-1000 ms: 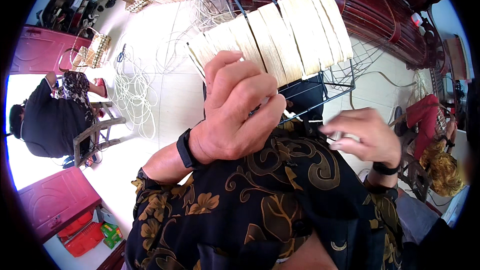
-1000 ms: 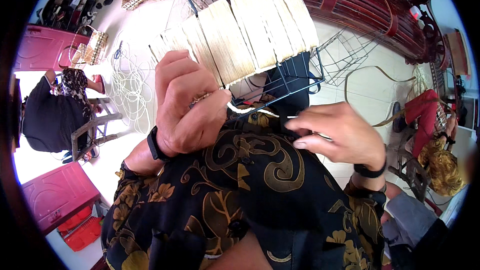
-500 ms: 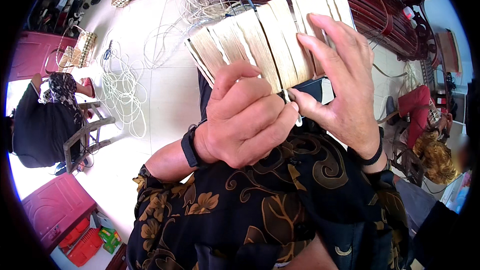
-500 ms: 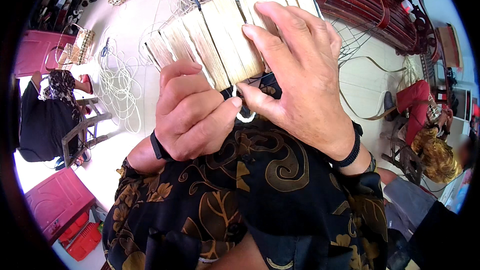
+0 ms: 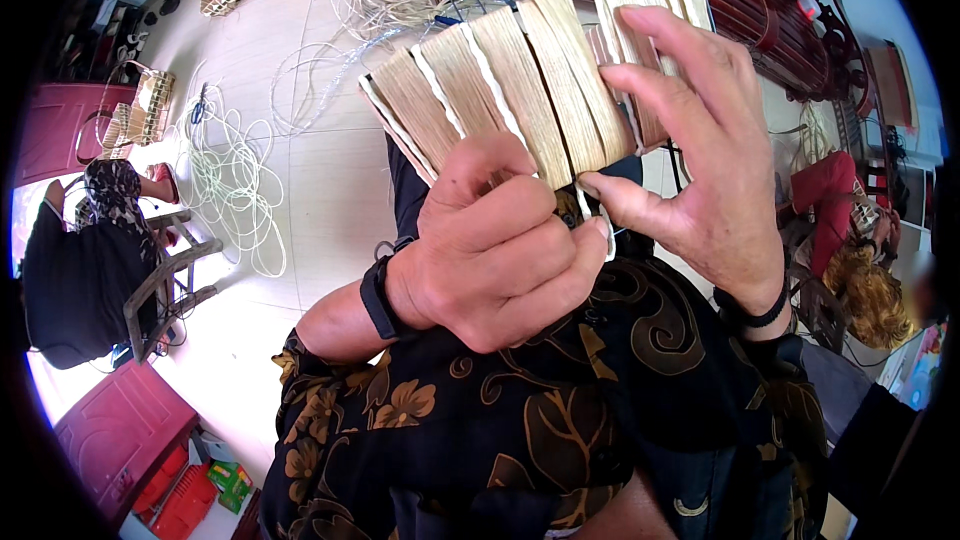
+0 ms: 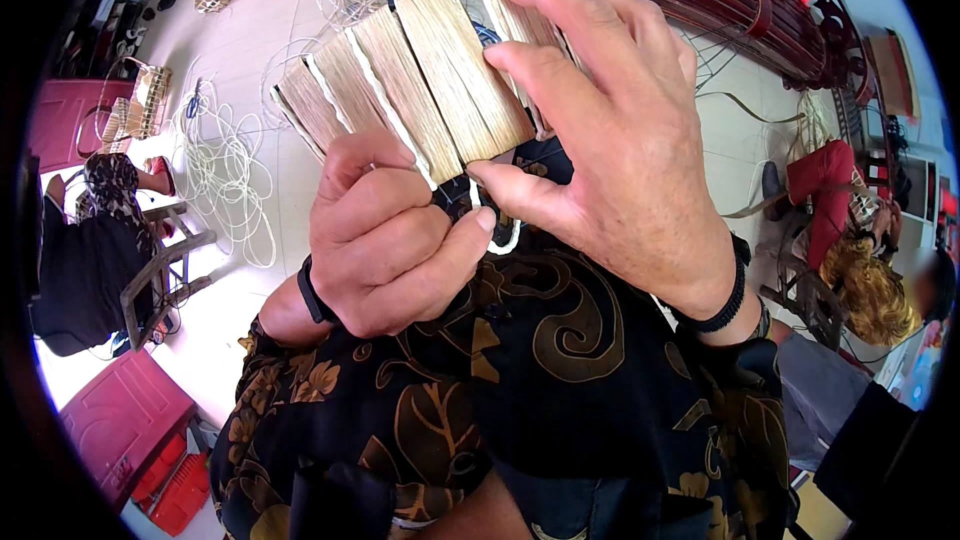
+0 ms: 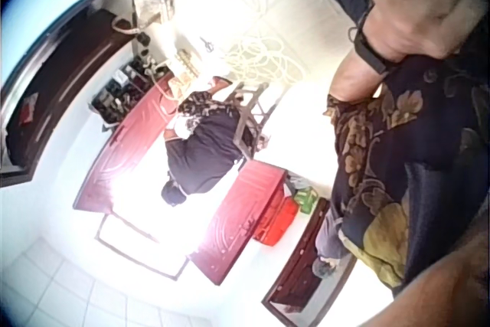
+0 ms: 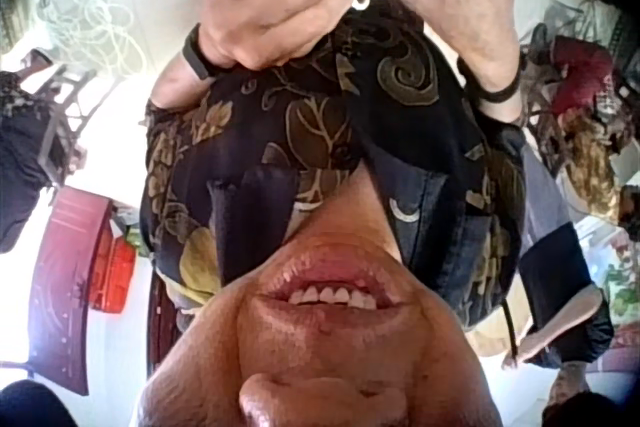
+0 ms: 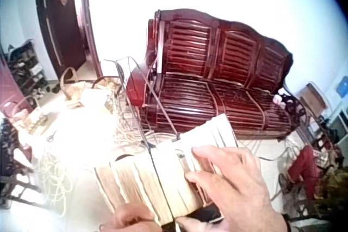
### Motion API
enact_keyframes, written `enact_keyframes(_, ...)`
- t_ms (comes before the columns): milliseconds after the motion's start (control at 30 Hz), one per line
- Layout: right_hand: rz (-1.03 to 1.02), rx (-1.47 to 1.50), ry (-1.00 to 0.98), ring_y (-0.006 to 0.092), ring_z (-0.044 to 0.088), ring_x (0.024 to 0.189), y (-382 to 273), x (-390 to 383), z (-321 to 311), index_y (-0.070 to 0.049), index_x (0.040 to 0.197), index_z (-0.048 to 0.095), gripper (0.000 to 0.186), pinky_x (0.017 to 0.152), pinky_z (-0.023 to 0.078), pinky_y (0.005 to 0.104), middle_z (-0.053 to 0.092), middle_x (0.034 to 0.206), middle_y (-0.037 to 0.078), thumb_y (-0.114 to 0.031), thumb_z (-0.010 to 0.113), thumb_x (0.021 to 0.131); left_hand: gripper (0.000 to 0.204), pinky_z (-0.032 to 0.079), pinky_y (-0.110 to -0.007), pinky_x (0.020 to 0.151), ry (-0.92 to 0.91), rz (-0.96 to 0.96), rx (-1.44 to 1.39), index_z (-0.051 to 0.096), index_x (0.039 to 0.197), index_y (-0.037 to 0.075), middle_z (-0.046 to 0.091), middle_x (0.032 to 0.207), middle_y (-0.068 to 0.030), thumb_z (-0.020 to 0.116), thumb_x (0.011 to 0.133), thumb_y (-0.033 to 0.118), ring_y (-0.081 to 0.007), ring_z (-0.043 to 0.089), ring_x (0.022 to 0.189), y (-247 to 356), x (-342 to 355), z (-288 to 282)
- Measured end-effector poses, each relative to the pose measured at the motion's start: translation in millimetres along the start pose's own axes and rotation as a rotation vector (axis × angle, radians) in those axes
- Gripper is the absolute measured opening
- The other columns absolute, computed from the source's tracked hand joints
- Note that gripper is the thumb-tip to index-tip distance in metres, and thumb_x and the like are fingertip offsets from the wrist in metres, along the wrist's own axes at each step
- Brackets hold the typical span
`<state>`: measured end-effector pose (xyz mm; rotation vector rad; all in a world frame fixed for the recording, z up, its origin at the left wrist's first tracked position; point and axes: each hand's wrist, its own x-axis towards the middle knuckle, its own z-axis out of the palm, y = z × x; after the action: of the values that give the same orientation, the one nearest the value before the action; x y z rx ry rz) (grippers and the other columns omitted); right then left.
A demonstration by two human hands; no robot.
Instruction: The person weaves a white cord through the vertical slats of a wooden basket frame by hand.
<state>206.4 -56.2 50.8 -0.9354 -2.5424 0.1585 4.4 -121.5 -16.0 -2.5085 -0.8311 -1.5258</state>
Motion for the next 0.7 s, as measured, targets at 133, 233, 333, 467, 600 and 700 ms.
enact_keyframes(133, 0.042, -0.019, -0.012, 0.0342, 0.052, 0.123, -5.7, 2.5, -1.9, -0.005, 0.127, 0.059, 0.072, 0.103, 0.043, 0.0436, 0.053, 0.143, 0.013, -0.013, 0.084, 0.060, 0.024, 0.048, -0.041, 0.071, 0.007, 0.004, -0.002, 0.071, 0.080, 0.003, 0.051, 0.069, 0.0006, 0.074, 0.057, 0.004, -0.0183, 0.053, 0.065, 0.5, 1.3, 1.7)
enact_keyframes(233, 0.082, -0.041, -0.017, 0.0352, 0.052, 0.124, -10.1, 4.8, -2.3, -0.005, 0.134, 0.053, 0.081, 0.103, 0.044, 0.0443, 0.052, 0.143, 0.014, -0.011, 0.083, 0.059, 0.021, 0.049, -0.041, 0.072, 0.028, -0.008, -0.017, 0.071, 0.079, 0.003, 0.050, 0.069, 0.0008, 0.074, 0.058, 0.003, -0.0178, 0.053, 0.065, -0.4, 0.2, 3.8)
enact_keyframes(333, 0.119, -0.055, -0.030, 0.0362, 0.051, 0.124, -13.0, 5.2, -1.9, -0.005, 0.139, 0.049, 0.087, 0.104, 0.044, 0.0448, 0.051, 0.143, 0.015, -0.009, 0.082, 0.059, 0.020, 0.049, -0.041, 0.073, 0.044, -0.027, -0.045, 0.070, 0.078, 0.003, 0.050, 0.068, 0.0010, 0.075, 0.059, 0.001, -0.0175, 0.053, 0.065, -2.2, 1.5, 3.9)
enact_keyframes(467, 0.124, -0.041, -0.042, 0.0364, 0.051, 0.125, -12.6, 4.6, -2.0, -0.004, 0.141, 0.048, 0.089, 0.104, 0.044, 0.0448, 0.050, 0.142, 0.016, -0.009, 0.082, 0.059, 0.018, 0.048, -0.042, 0.075, 0.049, -0.039, -0.069, 0.069, 0.077, 0.003, 0.049, 0.068, 0.0013, 0.075, 0.061, -0.001, -0.0174, 0.053, 0.065, -2.7, 0.7, 2.9)
enact_keyframes(600, 0.116, -0.040, -0.038, 0.0366, 0.051, 0.124, -11.3, 3.5, -2.7, -0.004, 0.142, 0.047, 0.090, 0.104, 0.044, 0.0447, 0.049, 0.142, 0.016, -0.008, 0.081, 0.059, 0.017, 0.048, -0.042, 0.076, 0.040, -0.050, -0.091, 0.068, 0.076, 0.003, 0.049, 0.068, 0.0011, 0.075, 0.062, -0.003, -0.0173, 0.053, 0.066, -1.0, 1.7, 1.9)
enact_keyframes(700, 0.125, -0.052, -0.044, 0.0368, 0.051, 0.123, -14.1, 3.3, -3.8, -0.005, 0.142, 0.047, 0.090, 0.104, 0.043, 0.0448, 0.049, 0.141, 0.016, -0.008, 0.081, 0.059, 0.018, 0.048, -0.042, 0.077, 0.035, -0.043, -0.092, 0.068, 0.077, 0.004, 0.049, 0.068, 0.0009, 0.075, 0.062, -0.003, -0.0176, 0.053, 0.066, -1.3, 0.7, 1.2)
